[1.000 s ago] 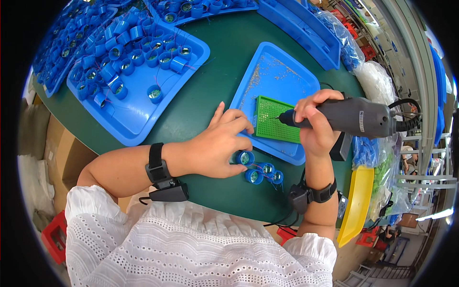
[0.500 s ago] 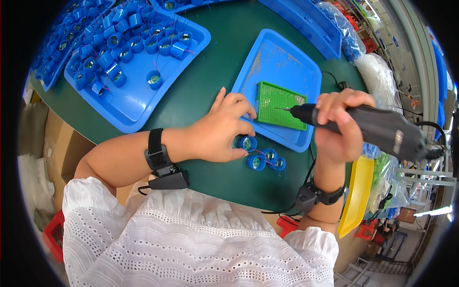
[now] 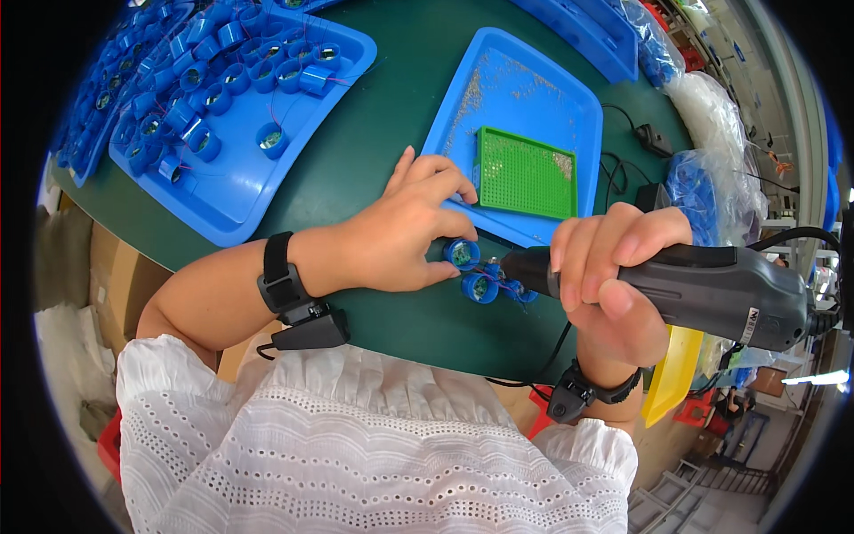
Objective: Assemble small blue electronic components using an electric screwdriver.
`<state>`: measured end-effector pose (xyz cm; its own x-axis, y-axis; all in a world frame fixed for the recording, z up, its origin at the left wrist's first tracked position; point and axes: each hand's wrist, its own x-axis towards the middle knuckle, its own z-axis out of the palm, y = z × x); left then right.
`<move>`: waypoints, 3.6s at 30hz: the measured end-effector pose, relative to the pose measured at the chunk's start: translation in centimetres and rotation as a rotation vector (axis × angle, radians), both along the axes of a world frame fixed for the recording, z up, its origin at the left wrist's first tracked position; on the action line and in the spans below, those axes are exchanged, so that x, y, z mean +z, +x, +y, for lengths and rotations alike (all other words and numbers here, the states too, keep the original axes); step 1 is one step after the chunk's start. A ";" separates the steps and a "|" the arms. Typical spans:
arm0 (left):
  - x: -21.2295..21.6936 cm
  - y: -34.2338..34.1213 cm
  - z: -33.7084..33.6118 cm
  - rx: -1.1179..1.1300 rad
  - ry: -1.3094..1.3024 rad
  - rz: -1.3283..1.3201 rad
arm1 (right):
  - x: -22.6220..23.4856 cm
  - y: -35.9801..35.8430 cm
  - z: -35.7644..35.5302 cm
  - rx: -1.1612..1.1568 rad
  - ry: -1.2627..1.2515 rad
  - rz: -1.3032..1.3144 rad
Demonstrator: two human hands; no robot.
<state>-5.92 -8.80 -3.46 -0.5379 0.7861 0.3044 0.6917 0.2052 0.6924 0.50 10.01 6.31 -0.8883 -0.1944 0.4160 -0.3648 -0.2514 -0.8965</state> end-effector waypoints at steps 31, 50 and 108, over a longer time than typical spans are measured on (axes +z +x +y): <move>0.3 -0.7 0.5 -0.063 -0.051 -0.015 | -2.8 -1.2 0.8 0.012 0.155 -0.102; -0.4 -1.0 0.5 -0.077 0.019 -0.040 | -2.0 -1.5 0.5 0.037 0.484 -0.038; 0.4 2.3 1.3 0.016 -0.096 0.046 | -3.6 -6.3 2.4 -0.202 -0.064 0.155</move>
<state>-3.58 -7.54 -3.05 -0.5378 0.8043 0.2527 0.7186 0.2805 0.6363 -5.79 12.36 2.76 -0.8310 0.0117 0.5561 -0.5454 -0.2137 -0.8105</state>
